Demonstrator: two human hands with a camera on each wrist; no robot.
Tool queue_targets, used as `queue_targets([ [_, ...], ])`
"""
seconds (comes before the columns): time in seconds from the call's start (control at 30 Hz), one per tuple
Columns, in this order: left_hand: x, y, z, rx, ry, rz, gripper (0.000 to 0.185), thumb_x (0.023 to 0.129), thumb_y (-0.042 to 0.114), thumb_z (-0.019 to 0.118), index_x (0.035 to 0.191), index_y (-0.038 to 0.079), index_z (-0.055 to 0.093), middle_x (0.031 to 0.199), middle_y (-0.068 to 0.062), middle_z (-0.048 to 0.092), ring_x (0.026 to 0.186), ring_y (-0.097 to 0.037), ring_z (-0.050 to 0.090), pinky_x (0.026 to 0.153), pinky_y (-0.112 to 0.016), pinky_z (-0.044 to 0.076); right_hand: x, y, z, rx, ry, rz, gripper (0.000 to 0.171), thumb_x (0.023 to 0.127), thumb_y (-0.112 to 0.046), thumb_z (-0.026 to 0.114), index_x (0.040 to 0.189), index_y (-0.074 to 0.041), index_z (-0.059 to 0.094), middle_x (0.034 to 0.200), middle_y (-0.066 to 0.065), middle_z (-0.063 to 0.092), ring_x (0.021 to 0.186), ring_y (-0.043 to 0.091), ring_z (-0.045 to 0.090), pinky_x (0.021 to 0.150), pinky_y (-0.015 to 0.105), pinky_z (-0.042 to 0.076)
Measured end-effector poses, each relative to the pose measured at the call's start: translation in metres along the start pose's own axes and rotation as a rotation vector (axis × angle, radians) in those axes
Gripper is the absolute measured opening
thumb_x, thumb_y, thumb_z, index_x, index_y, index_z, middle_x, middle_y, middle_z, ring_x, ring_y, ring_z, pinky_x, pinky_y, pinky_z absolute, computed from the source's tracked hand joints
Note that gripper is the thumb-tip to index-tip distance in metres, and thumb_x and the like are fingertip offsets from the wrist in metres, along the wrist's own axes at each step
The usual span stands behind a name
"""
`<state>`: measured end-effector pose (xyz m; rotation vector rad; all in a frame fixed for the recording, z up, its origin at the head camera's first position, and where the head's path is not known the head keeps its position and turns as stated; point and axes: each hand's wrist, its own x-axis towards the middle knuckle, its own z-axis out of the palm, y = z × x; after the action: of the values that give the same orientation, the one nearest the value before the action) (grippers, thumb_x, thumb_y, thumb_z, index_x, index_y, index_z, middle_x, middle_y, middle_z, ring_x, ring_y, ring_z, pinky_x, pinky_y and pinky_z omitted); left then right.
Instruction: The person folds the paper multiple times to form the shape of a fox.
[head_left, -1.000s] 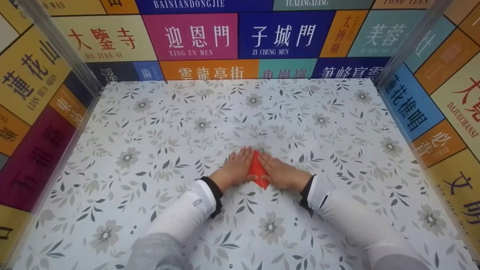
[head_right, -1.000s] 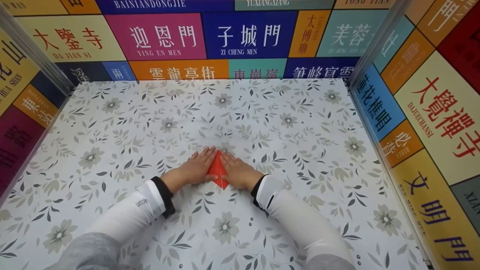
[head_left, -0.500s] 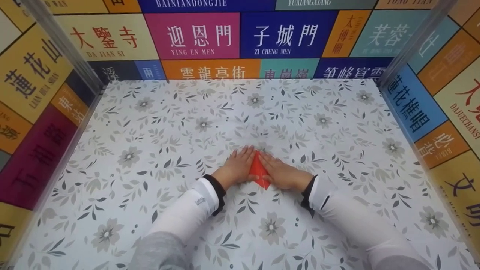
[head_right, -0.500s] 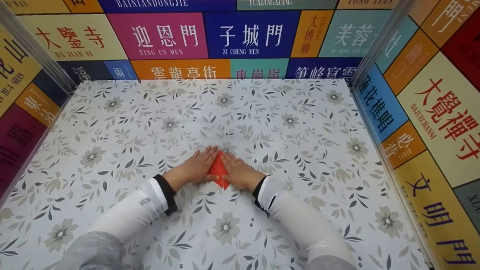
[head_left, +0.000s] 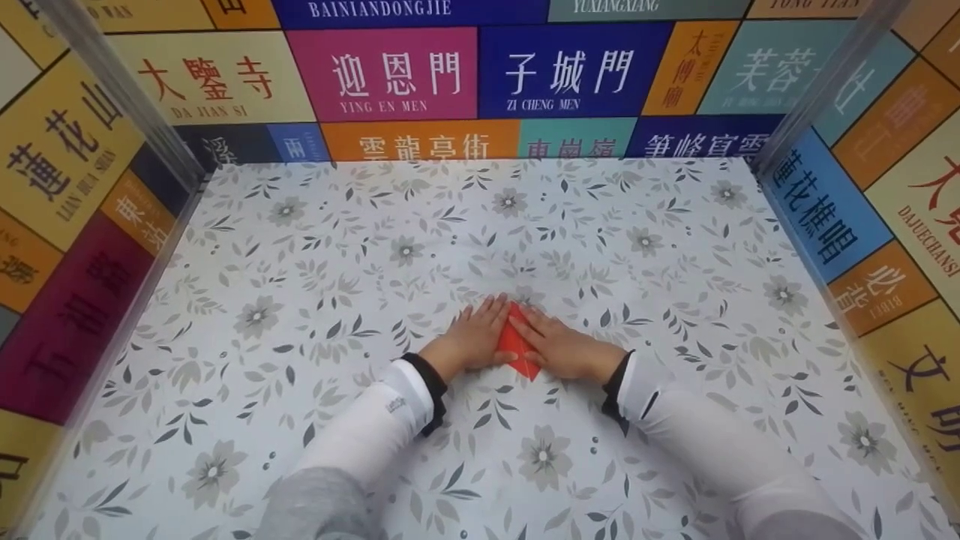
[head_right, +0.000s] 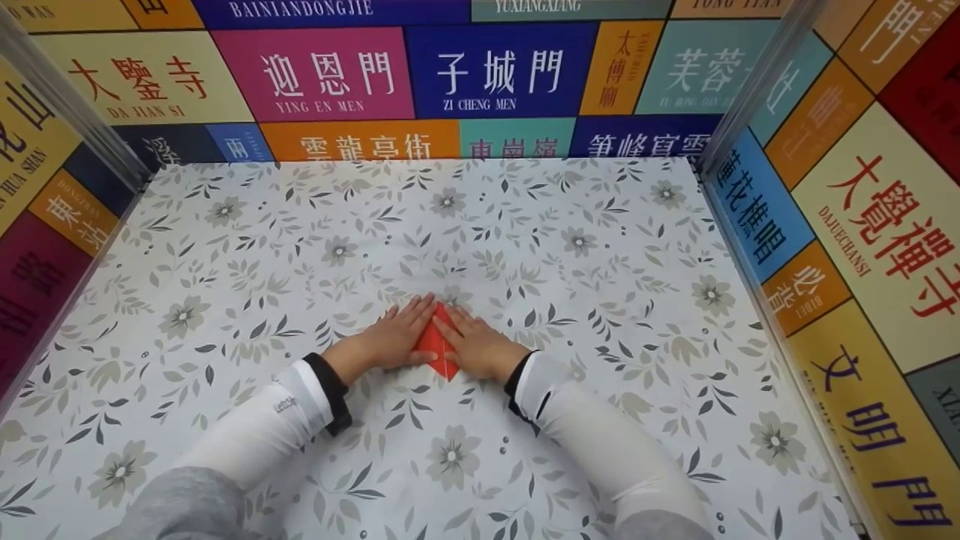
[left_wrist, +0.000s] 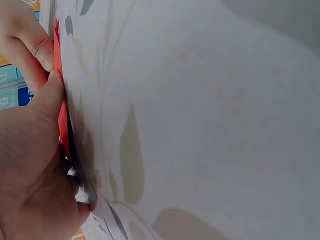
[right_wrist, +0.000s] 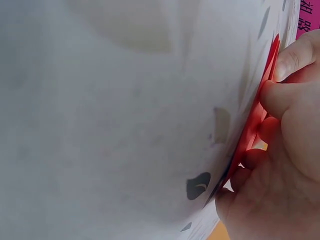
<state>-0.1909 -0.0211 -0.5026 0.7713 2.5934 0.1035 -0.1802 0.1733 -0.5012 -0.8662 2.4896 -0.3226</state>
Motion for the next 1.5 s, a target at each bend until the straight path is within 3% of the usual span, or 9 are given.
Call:
queue_targets([
  [0.23,-0.005,0.001,0.0,-0.005,0.013,0.0,0.088,0.096,0.057,0.042,0.155,0.005,0.003,0.164,-0.009,-0.002,0.151,-0.027,0.0,0.121,-0.046,0.01,0.003,-0.003,-0.002,-0.026,-0.013,0.024,0.065,0.104,-0.034,0.039,0.156,-0.015,0.007,0.163,0.014,0.0,0.15,0.031,0.002,0.12,0.05,0.015],
  [0.5,-0.006,0.0,0.004,-0.029,0.03,0.015,0.087,0.097,0.055,0.043,0.155,0.004,0.004,0.164,-0.011,0.0,0.151,-0.027,0.001,0.122,-0.047,0.01,0.003,-0.006,0.001,-0.112,-0.008,-0.051,0.063,0.104,-0.028,0.039,0.154,-0.002,0.011,0.163,0.013,0.006,0.15,0.034,0.003,0.119,0.053,0.015],
  [0.87,-0.013,0.002,0.008,0.022,0.062,-0.006,0.081,0.1,0.054,0.036,0.155,0.004,0.006,0.163,-0.012,0.002,0.151,-0.028,0.002,0.122,-0.046,0.01,0.008,-0.009,-0.005,-0.143,-0.059,-0.001,0.065,0.104,-0.033,0.037,0.155,-0.006,0.007,0.164,0.01,0.002,0.151,0.026,0.003,0.119,0.052,0.017],
  [1.5,-0.032,-0.006,0.017,-0.026,0.054,0.014,0.083,0.098,0.055,0.04,0.155,0.004,0.007,0.164,-0.011,0.001,0.151,-0.027,0.001,0.122,-0.047,0.007,0.009,-0.006,-0.003,-0.164,-0.053,0.02,0.064,0.104,-0.031,0.039,0.156,-0.008,0.009,0.164,0.007,0.003,0.151,0.025,0.004,0.119,0.05,0.017],
])
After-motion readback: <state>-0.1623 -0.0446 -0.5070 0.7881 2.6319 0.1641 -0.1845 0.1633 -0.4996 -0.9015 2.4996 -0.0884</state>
